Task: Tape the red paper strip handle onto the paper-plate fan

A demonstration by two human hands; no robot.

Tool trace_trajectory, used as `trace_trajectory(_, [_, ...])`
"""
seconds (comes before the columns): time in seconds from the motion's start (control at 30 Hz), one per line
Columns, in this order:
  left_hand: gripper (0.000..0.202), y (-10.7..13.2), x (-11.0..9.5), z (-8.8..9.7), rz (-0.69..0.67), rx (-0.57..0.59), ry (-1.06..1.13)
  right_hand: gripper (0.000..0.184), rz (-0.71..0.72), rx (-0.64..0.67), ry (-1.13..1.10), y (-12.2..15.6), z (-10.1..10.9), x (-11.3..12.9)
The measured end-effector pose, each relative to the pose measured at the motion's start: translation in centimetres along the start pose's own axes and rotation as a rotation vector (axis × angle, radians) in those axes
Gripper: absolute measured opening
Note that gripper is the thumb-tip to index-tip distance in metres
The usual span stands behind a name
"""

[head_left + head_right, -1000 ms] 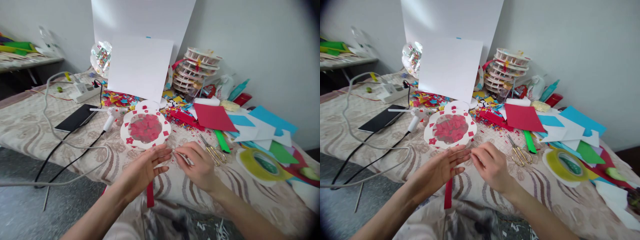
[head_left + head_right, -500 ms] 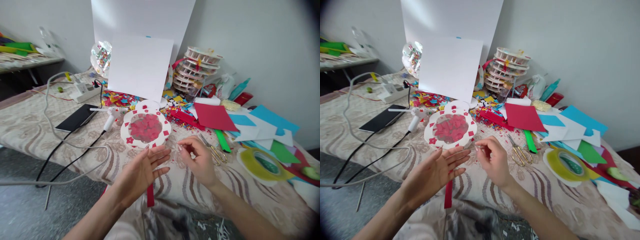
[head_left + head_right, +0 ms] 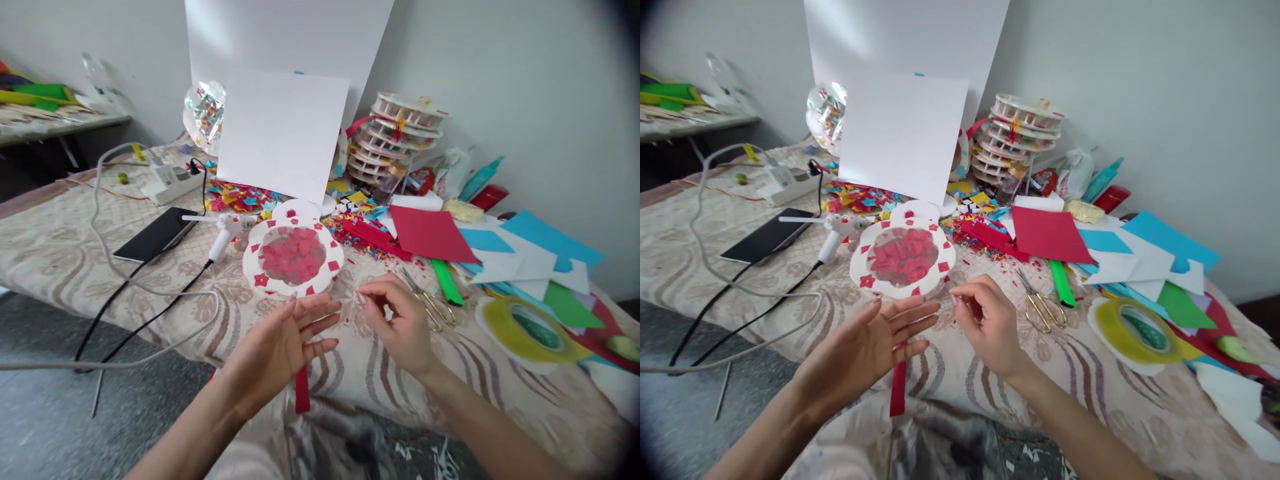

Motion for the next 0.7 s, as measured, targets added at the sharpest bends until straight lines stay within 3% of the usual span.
trace_trajectory(0.27, [0.025,0.2,-0.8,0.6,-0.013,-0.009,-0.184,0.013,-0.007,0.12,-0.092,0.6,-0.4,0.4])
trace_trajectory(0.37, [0.032,0.3,-0.8,-0.1,-0.04,0.027,-0.125,0.015,0.031,0.043,-0.048,1.0,0.0,1.0])
trace_trajectory(0.57, [0.048,0.7,0.4,-1.2,-0.033,0.043,-0.027,0.025,0.313,-0.162,0.213,2.9,-0.2,3.5])
trace_trajectory(0.7, [0.053,0.8,0.7,-1.7,-0.034,0.024,-0.001,0.025,0.358,-0.222,0.346,3.2,-0.8,3.8])
Point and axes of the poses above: each hand's wrist, its own y-axis away from the middle knuckle, its own z-axis out of the back of the hand, x = y × z, the point moved 9 cm from there along -y, towards the middle knuckle, and after that the axes turned 14 degrees about -z, right-handed, at the moved point
